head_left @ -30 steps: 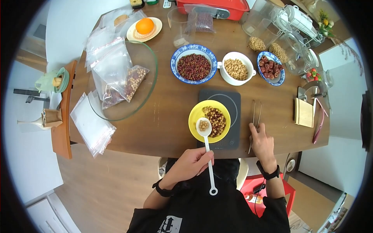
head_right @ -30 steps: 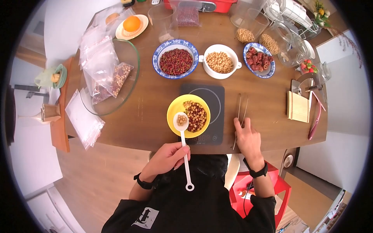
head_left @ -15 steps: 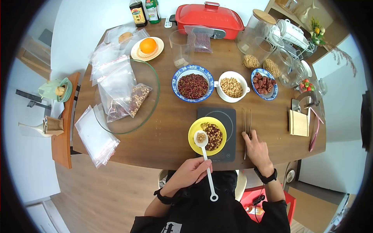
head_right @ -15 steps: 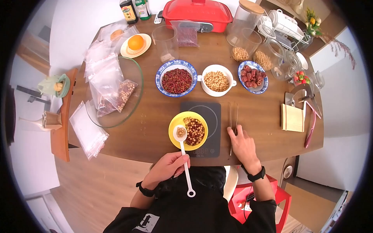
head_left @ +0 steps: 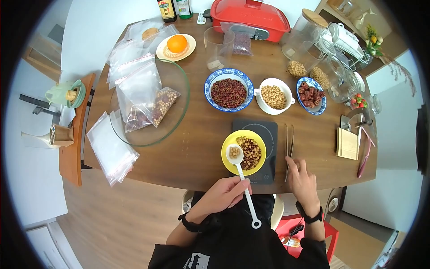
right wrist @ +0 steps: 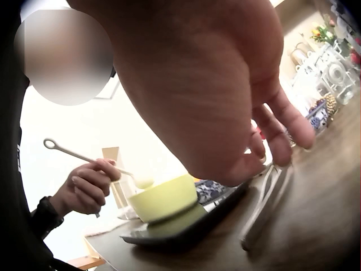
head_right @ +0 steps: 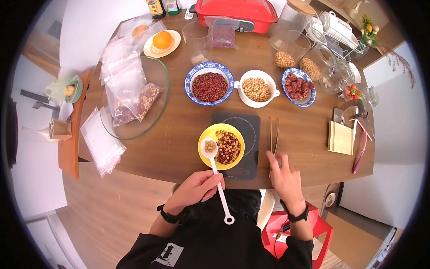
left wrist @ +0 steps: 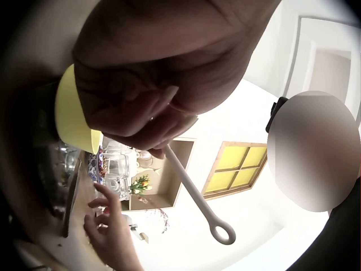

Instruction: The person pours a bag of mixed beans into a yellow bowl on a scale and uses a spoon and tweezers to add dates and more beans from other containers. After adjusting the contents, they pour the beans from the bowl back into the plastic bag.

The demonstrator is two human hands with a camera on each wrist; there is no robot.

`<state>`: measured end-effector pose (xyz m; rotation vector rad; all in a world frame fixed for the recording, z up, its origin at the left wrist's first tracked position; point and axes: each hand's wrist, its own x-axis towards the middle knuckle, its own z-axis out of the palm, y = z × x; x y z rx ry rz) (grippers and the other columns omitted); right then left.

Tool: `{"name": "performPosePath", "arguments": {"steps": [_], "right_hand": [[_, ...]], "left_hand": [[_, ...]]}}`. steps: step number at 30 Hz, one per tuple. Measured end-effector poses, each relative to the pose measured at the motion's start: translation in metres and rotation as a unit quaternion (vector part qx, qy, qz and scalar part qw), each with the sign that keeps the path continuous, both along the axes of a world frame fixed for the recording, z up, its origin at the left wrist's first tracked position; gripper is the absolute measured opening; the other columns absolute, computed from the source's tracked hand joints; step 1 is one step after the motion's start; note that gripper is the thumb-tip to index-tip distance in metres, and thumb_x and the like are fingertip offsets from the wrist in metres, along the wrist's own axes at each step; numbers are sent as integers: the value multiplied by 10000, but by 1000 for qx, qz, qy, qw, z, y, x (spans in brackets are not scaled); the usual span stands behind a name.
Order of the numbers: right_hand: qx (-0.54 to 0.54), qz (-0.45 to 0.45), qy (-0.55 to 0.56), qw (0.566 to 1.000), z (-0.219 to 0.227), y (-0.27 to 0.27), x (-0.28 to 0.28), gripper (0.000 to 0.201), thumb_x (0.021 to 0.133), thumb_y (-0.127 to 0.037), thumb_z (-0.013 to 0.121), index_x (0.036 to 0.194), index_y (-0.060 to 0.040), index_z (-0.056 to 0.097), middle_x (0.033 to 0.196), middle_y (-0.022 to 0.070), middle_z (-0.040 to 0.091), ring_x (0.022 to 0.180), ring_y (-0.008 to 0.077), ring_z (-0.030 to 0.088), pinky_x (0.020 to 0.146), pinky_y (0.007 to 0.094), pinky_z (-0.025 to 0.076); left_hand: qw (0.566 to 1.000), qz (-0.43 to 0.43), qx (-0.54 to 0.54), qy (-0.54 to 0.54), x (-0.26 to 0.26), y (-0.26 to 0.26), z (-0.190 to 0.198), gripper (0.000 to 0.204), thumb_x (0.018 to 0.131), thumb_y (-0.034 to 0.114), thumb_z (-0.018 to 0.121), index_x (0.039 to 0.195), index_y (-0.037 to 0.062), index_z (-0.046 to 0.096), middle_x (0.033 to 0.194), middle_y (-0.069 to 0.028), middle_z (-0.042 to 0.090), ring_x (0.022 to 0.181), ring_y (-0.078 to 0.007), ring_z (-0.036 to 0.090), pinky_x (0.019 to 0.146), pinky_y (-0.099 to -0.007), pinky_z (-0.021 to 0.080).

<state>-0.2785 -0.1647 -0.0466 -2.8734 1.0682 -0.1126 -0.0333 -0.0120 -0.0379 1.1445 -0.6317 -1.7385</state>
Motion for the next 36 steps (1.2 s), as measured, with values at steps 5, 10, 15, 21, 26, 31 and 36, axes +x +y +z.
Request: {"name": "performPosePath", "arguments": {"steps": [5,10,15,21,26,31,36], "right_hand": [[76,175,-207,960,23,34,6,551,715,-146,841,1208,-102,600,1007,73,637,690,251,663,545,354,537],[78,200,-337,917,18,43,20,516,738,-286,880,1095,-17,623,849,107,690,604,238,656,514,325,504],[138,148,-411,889,0,60,24,342,861,-260,752,1010,18,619,797,140,703,555,246,646,512,317,494],[214,-27,-483,849,-16,77,20,250,997,-193,570,879,25,597,718,142,677,548,192,633,484,301,485],[394,-179,-621,653,-7,64,28,369,1055,-302,497,901,31,533,772,215,670,547,220,636,420,281,500],[353,-196,-645,649,2,1,31,387,1069,-341,453,900,-3,536,706,154,641,481,159,560,387,259,414],[287,-209,-573,739,2,-74,48,345,1048,-302,527,924,8,616,726,93,657,492,104,534,429,236,399]], "left_hand": [[999,12,-11,34,-11,-13,5,369,1098,320,441,977,28,631,608,74,405,507,-10,353,479,-192,286],[998,10,-21,55,-28,-25,6,373,1098,332,440,983,35,634,612,76,406,524,-9,354,489,-191,286],[997,32,-35,60,-47,-30,2,362,1094,330,457,975,35,630,655,73,432,551,-9,358,499,-200,279],[995,68,-55,54,-56,-41,5,344,1092,316,470,996,28,631,682,70,475,587,-10,363,523,-215,281],[993,78,-82,-22,-54,-42,2,285,1072,294,520,1062,36,641,665,57,508,577,-25,389,524,-226,311],[924,165,-127,-321,-32,-19,8,270,948,185,697,1184,59,658,658,-7,587,559,-52,521,526,-241,410],[783,254,-188,-536,0,-10,-20,850,698,272,920,1377,22,475,1269,-179,497,1130,-298,536,910,-381,482]]}}
